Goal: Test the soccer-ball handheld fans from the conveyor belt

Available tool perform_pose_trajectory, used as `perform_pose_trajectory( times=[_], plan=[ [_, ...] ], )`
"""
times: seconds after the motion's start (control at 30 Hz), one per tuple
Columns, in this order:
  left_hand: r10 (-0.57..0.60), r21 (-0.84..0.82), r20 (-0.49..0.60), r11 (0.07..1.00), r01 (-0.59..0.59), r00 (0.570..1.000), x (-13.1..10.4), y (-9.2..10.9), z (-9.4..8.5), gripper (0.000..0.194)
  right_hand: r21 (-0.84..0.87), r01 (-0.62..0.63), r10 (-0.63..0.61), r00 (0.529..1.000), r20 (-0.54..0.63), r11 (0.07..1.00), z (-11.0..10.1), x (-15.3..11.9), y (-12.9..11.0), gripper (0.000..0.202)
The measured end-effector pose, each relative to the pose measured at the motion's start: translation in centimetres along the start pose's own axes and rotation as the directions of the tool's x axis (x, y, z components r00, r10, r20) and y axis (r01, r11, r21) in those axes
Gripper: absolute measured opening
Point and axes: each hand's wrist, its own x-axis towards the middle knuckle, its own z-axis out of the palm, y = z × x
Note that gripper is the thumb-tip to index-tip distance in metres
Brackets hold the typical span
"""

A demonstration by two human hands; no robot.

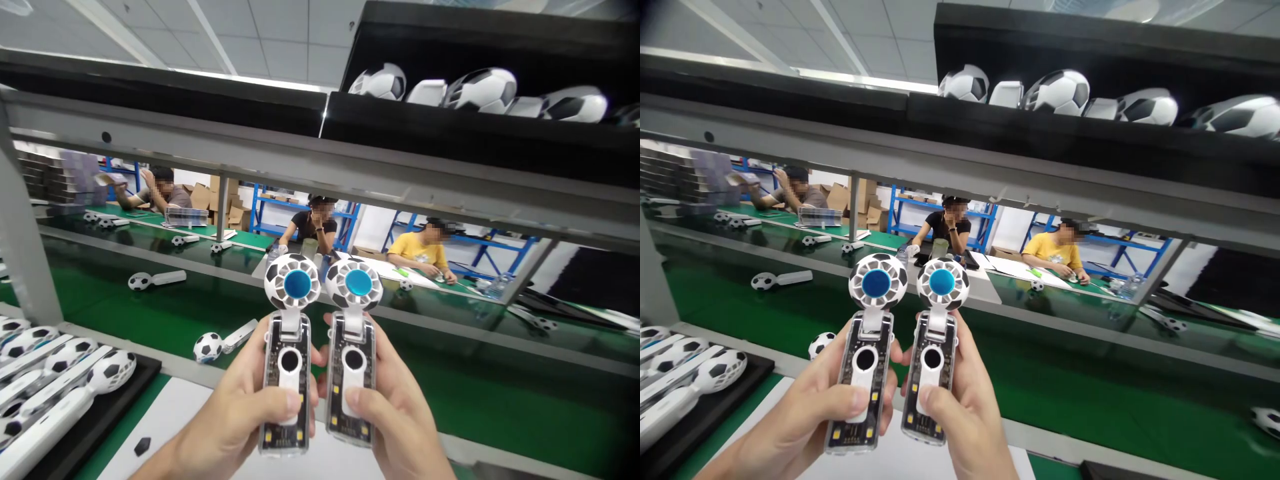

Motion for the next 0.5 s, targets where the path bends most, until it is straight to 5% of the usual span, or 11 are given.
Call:
perform_pose_trajectory(
  times=[0.5],
  plan=[
    [0.001, -0.009, -0.056, 1.000, -0.002, 0.998, 0.54, 0.40, -0.07, 0.050, -0.126, -0.108, 0.100, 0.993, -0.069, 0.986, -0.64, 0.01, -0.39, 0.082]
  ],
)
